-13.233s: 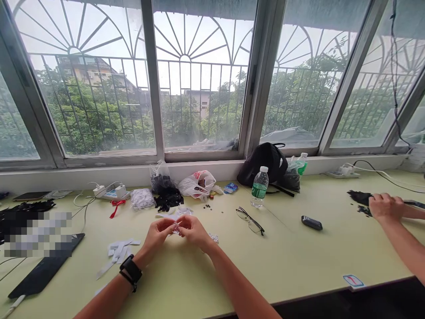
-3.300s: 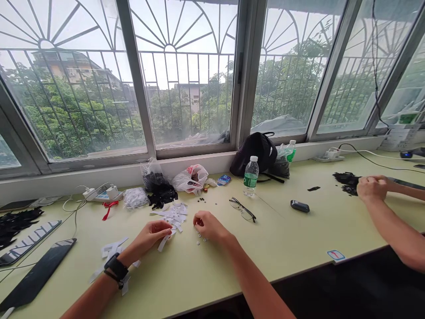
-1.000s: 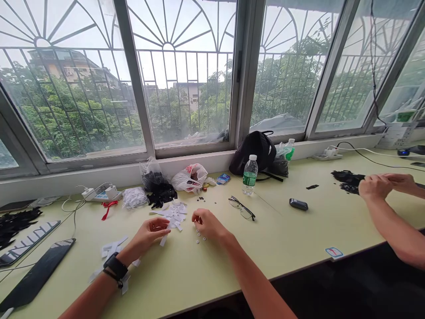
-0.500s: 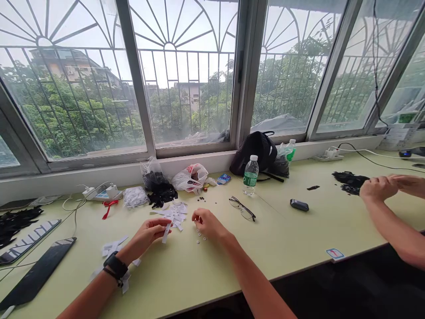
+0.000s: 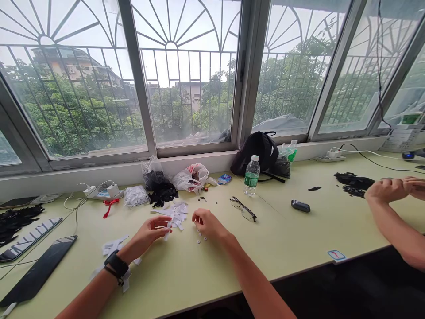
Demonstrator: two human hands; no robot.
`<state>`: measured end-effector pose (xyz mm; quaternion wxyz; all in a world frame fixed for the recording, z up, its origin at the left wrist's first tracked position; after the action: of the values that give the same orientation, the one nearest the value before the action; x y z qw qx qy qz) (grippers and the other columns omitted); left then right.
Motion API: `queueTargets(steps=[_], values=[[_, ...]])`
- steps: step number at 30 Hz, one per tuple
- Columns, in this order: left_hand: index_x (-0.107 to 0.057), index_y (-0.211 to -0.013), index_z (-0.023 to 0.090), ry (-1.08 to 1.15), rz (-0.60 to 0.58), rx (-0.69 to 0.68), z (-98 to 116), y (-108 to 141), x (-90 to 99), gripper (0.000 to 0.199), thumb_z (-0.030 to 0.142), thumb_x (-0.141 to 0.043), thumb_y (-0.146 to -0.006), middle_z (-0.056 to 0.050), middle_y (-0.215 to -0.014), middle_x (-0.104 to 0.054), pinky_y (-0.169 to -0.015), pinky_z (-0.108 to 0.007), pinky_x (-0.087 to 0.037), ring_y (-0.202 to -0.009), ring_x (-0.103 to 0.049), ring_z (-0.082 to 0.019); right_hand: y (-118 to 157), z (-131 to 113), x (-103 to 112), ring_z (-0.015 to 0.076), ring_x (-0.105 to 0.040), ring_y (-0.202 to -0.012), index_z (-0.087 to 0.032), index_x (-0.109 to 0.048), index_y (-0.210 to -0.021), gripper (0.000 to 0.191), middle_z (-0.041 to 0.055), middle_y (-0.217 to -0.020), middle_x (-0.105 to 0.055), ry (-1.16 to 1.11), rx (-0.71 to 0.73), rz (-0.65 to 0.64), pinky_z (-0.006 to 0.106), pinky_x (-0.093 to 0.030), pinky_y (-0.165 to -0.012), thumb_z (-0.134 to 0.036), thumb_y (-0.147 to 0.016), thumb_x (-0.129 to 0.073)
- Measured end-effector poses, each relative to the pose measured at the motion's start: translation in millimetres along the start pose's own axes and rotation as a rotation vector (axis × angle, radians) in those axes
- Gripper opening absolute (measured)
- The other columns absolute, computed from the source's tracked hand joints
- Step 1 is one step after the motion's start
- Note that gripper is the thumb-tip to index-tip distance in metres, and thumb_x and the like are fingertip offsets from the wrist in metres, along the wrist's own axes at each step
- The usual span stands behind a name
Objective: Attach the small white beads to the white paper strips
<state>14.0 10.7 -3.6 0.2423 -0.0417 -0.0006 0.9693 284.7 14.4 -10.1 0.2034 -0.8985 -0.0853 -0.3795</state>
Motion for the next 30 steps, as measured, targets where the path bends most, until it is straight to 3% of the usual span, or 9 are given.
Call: queueTargets(steps=[5,8,11,14,22,30], values=[[-0.068,-0.128,0.019,0.069,0.034,0.010,0.3,0.4,0.0,0.060,0.031,-0.089,-0.073,-0.006,-0.094,-0.073,-0.089,-0.035,-0.054,-0.092,-0.073,-0.023,1.3,-1.1,0.3,0.0131,-0.055,-0.066,-0.018,-0.067,-0.087,0.022,0.0016,-0.082,-0.065,-0.001,-0.004,-0.011,0.023,-0.040,-0.061,-0.004,-0.077,-0.054],[-0.068,-0.127,0.020,0.076,0.098,0.025,0.9,0.1,-0.9,0.066,0.030,-0.093,-0.067,-0.005,-0.090,-0.073,-0.079,-0.029,-0.053,-0.084,-0.071,-0.019,2.1,-1.9,0.9,0.0134,-0.056,-0.067,-0.018,-0.066,-0.086,0.021,0.0017,-0.082,-0.065,-0.001,0.002,-0.009,0.023,-0.042,-0.062,-0.005,-0.078,-0.054],[-0.074,-0.112,0.018,0.043,0.135,0.031,2.8,-0.1,-2.2,0.053,0.030,-0.094,-0.064,-0.005,-0.087,-0.074,-0.070,-0.025,-0.050,-0.077,-0.067,-0.016,2.9,-2.4,1.6,0.0140,-0.056,-0.068,-0.019,-0.066,-0.085,0.019,0.0020,-0.083,-0.065,0.005,0.007,-0.006,0.024,-0.042,-0.063,-0.006,-0.078,-0.054],[-0.078,-0.095,0.015,-0.012,0.069,0.028,4.6,-0.1,-4.6,0.032,0.034,-0.089,-0.071,-0.006,-0.086,-0.074,-0.069,-0.025,-0.048,-0.076,-0.064,-0.016,3.7,-2.8,2.4,0.0146,-0.057,-0.068,-0.019,-0.066,-0.085,0.018,0.0019,-0.082,-0.065,0.019,0.014,-0.008,0.024,-0.042,-0.062,-0.007,-0.079,-0.055],[-0.080,-0.093,0.016,-0.069,0.093,0.043,6.3,1.3,-5.1,0.024,0.029,-0.085,-0.072,-0.001,-0.072,-0.068,-0.064,-0.023,-0.045,-0.066,-0.059,-0.013,4.0,-4.7,3.0,0.0144,-0.056,-0.067,-0.019,-0.066,-0.085,0.017,0.0007,-0.079,-0.064,0.033,0.018,-0.017,0.024,-0.040,-0.061,-0.007,-0.079,-0.056],[-0.081,-0.098,0.015,-0.051,0.024,0.052,4.2,0.3,-7.7,0.032,0.037,-0.085,-0.075,-0.008,-0.090,-0.076,-0.080,-0.031,-0.054,-0.081,-0.069,-0.019,2.5,-5.0,2.5,0.0139,-0.056,-0.067,-0.019,-0.066,-0.085,0.018,0.0007,-0.079,-0.064,0.039,0.019,-0.001,0.024,-0.040,-0.061,-0.006,-0.078,-0.055]])
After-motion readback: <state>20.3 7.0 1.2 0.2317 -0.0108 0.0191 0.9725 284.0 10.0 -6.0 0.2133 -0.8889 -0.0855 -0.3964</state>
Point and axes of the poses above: each hand's wrist, its own y-axis away from the middle knuckle, its own x-axis out of the back of the hand, z = x × y, the point moved 2 cm from there along -y, towards the middle knuckle
